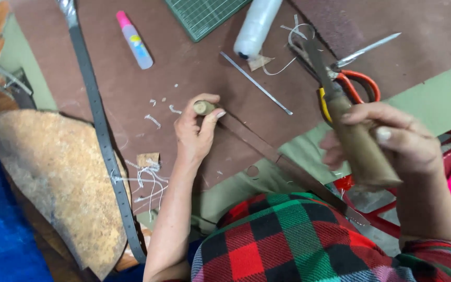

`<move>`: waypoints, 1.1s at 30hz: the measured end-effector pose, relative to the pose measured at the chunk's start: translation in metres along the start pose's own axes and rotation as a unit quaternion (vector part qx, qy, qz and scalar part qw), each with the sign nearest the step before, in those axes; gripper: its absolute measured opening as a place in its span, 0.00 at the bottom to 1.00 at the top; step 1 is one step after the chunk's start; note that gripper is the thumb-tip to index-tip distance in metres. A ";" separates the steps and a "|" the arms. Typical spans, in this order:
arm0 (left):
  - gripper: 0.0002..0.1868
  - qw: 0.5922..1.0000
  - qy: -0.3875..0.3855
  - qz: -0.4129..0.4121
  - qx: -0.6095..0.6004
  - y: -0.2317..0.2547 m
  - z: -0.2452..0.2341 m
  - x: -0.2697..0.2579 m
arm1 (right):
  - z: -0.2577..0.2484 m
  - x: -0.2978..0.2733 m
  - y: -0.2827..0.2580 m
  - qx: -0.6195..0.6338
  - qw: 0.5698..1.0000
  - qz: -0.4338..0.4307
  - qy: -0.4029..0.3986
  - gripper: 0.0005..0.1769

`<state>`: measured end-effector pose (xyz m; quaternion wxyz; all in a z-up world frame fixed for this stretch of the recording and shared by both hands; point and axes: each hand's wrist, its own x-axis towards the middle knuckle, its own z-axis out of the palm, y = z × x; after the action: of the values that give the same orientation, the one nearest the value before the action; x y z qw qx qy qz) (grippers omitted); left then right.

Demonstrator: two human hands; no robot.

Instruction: Trimming and refining a small leather strap or loop using a hand tool in a workshop setting.

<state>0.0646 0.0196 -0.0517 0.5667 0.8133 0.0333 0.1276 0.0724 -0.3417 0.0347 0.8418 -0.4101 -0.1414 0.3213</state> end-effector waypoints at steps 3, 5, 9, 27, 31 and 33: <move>0.10 1.000 0.002 0.005 -0.010 0.001 -0.001 -0.001 | 0.021 0.013 0.017 -0.068 0.997 0.032 0.012 0.30; 0.09 1.000 -0.013 0.018 -0.010 0.001 -0.002 0.000 | 0.039 0.025 0.024 -0.313 0.941 0.088 0.088 0.32; 0.10 1.000 -0.017 0.012 0.001 -0.005 0.000 0.002 | 0.047 0.047 0.044 -0.542 0.835 0.037 0.085 0.30; 0.13 0.997 0.025 0.069 -0.027 -0.017 0.002 0.002 | -0.048 0.099 0.069 -0.822 0.510 0.205 0.151 0.26; 0.12 0.999 0.009 0.041 -0.009 -0.011 0.002 0.003 | -0.091 0.092 0.055 -0.897 0.417 0.117 0.085 0.22; 0.10 1.000 -0.016 0.008 0.013 -0.009 0.002 0.001 | -0.096 0.090 0.055 -0.907 0.407 0.076 0.079 0.21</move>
<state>0.0668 0.0218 -0.0608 0.5553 0.8229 0.0196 0.1188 0.1655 -0.3149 -0.0706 -0.0423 -0.9663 -0.2516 0.0341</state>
